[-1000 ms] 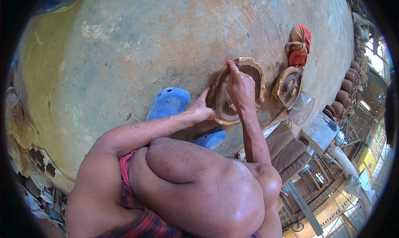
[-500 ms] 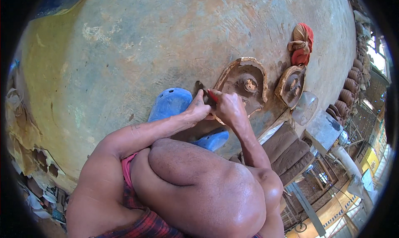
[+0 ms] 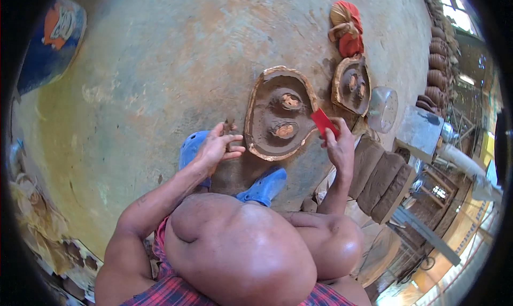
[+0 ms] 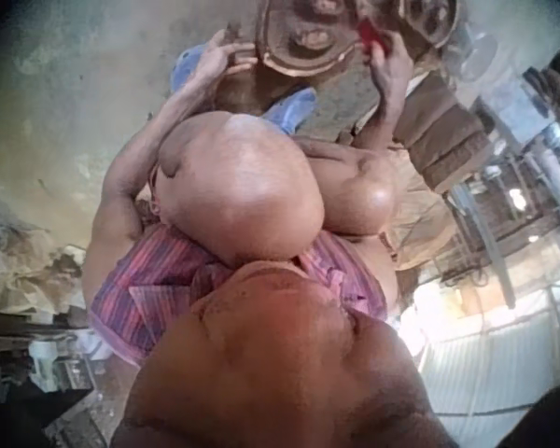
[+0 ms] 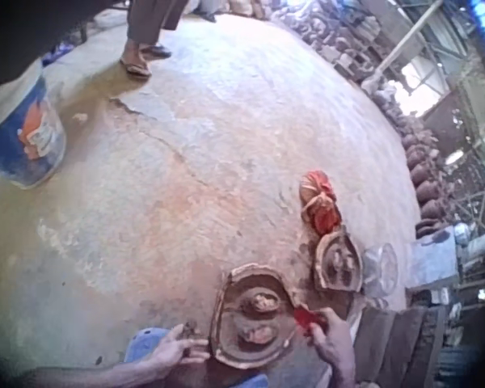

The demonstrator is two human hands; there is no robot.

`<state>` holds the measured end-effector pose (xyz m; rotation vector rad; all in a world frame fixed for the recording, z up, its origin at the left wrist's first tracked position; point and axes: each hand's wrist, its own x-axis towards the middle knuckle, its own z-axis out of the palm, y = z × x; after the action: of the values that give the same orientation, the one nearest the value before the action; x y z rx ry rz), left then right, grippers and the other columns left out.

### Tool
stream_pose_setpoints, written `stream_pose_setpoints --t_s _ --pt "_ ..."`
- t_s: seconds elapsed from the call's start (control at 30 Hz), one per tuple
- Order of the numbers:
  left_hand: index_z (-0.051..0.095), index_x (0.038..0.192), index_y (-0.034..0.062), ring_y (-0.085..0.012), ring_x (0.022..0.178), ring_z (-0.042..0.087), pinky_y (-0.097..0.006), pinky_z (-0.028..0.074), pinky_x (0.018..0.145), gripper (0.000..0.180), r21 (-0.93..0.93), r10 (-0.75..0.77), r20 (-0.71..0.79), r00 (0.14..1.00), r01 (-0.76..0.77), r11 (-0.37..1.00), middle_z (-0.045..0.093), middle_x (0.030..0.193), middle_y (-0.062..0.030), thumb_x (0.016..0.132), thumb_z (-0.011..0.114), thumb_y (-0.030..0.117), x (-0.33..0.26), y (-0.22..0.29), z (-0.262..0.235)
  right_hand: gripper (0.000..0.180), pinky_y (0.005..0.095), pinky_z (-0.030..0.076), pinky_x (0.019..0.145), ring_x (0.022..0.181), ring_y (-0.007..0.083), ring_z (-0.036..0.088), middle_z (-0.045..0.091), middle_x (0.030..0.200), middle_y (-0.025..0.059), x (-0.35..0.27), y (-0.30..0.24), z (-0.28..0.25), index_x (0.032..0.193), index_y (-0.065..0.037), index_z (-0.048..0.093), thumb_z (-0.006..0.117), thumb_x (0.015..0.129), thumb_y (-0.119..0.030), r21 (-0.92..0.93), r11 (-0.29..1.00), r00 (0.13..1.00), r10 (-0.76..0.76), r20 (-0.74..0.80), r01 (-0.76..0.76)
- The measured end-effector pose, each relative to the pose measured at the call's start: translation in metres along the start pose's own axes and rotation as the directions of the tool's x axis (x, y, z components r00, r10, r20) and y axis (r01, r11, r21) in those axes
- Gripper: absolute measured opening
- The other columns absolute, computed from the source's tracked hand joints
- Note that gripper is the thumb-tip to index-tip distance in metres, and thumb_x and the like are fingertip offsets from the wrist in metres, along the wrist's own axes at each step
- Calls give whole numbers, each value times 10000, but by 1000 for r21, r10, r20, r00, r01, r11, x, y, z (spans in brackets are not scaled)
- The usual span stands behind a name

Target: The person works with clay molds and by hand, pressing clay into the molds, joining the mold halves together, and later shaping small pieces of clay by hand to add detail to a clay sculpture on the floor.

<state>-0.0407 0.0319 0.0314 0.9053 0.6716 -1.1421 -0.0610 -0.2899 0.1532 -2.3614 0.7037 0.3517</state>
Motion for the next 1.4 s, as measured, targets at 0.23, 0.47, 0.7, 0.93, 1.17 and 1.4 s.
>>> stream_pose_setpoints --t_s 0.23,0.47,0.7,0.93,1.17,1.4 --pt "524 1218 129 -160 829 719 -271 578 679 233 104 353 -27 935 -348 932 709 1122 -99 1035 595 252 22 50 4 265 357 607 701 810 226 765 775 949 179 -40 155 -7 1175 8 673 691 949 -129 -68 928 929 359 -90 -365" --pt "654 1127 86 -39 623 510 -211 410 546 390 445 422 300 856 -516 732 621 807 4 1126 472 431 10 91 66 466 420 480 1097 1301 362 611 610 1438 226 -59 125 9 1342 -16 661 764 921 -186 -25 999 893 14 -449 -28" --pt "676 1088 101 -20 700 476 -217 395 591 363 673 -138 602 787 -407 617 581 814 51 1126 501 417 23 26 115 512 439 546 1009 1224 350 664 684 1338 187 -66 25 35 1383 -28 640 777 896 -101 173 834 852 -511 -119 524" --pt "560 1409 88 -139 1148 654 -374 583 962 364 50 52 436 899 -82 995 669 1269 -52 1133 477 311 21 8 141 470 507 478 1106 1323 394 603 700 1340 154 -68 27 88 1318 16 683 790 894 -156 -5 846 758 -481 -440 534" --pt "312 1621 118 -241 1203 660 -394 621 926 538 117 183 433 882 -257 959 605 1418 -155 1135 430 315 28 25 120 570 572 410 1131 1367 423 516 630 1422 123 -59 10 68 1337 -42 672 831 822 -226 -43 788 690 -563 -455 614" --pt "-50 1707 216 -64 658 469 -220 373 543 847 434 60 446 893 -275 858 521 858 46 1115 501 467 3 33 120 441 467 514 993 1116 368 644 685 1225 156 -50 16 75 1234 -25 692 802 816 -110 198 762 785 -579 -219 617"
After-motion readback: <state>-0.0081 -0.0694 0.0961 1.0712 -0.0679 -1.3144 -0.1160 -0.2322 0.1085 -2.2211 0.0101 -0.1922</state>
